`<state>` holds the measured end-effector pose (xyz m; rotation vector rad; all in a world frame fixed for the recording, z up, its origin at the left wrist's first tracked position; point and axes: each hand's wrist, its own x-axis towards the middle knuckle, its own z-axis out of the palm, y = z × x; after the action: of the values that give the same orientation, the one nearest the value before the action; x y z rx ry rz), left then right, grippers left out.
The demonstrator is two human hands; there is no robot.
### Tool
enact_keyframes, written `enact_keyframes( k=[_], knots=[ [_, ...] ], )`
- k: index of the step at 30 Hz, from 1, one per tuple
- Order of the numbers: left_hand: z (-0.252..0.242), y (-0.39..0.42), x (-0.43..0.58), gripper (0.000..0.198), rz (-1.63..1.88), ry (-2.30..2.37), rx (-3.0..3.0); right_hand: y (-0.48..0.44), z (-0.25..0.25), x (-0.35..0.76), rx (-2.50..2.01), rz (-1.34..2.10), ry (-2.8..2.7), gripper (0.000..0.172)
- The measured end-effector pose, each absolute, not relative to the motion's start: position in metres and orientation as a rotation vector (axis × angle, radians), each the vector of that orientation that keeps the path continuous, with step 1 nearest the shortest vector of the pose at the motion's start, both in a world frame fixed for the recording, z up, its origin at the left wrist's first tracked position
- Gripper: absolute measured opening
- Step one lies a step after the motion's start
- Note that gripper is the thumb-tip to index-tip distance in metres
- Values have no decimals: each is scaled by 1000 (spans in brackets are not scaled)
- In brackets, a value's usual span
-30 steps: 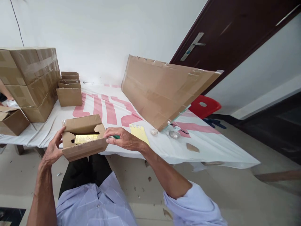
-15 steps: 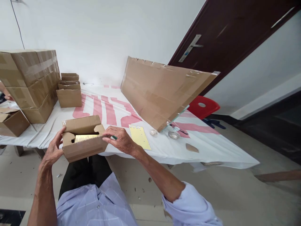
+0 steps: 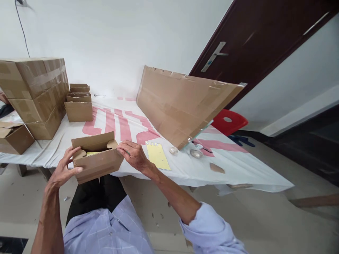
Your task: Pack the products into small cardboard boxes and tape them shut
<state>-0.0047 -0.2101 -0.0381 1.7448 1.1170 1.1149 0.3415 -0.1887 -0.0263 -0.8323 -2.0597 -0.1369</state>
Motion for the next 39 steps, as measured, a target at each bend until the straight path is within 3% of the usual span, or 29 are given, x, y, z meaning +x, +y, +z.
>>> enact_keyframes(
  k=[3,7,14,20,27,33,39],
  knots=[
    [-32,-212,6,82,1130,1237,1728,-185,-29,338,-864,-131,-2056,28],
    [-37,-209,6,87,1153,1233,1738,-187,-26,335,-889,-73,-2012,25],
    [-44,-207,-3,72,1154,1198,1767,-231,-10,327,-643,133,-2076,20],
    [-37,-212,-1,105,1017,1216,1814,-264,-26,319,-573,97,-2300,26],
    [-36,-214,1,113,990,1218,1882,-236,-6,297,-966,107,-2497,7],
    [-39,-216,-4,130,962,1117,1895,-205,9,269,-1337,25,-2782,38],
    [-34,-212,-4,127,966,1147,1882,-202,17,267,-1366,83,-2682,26]
  ],
)
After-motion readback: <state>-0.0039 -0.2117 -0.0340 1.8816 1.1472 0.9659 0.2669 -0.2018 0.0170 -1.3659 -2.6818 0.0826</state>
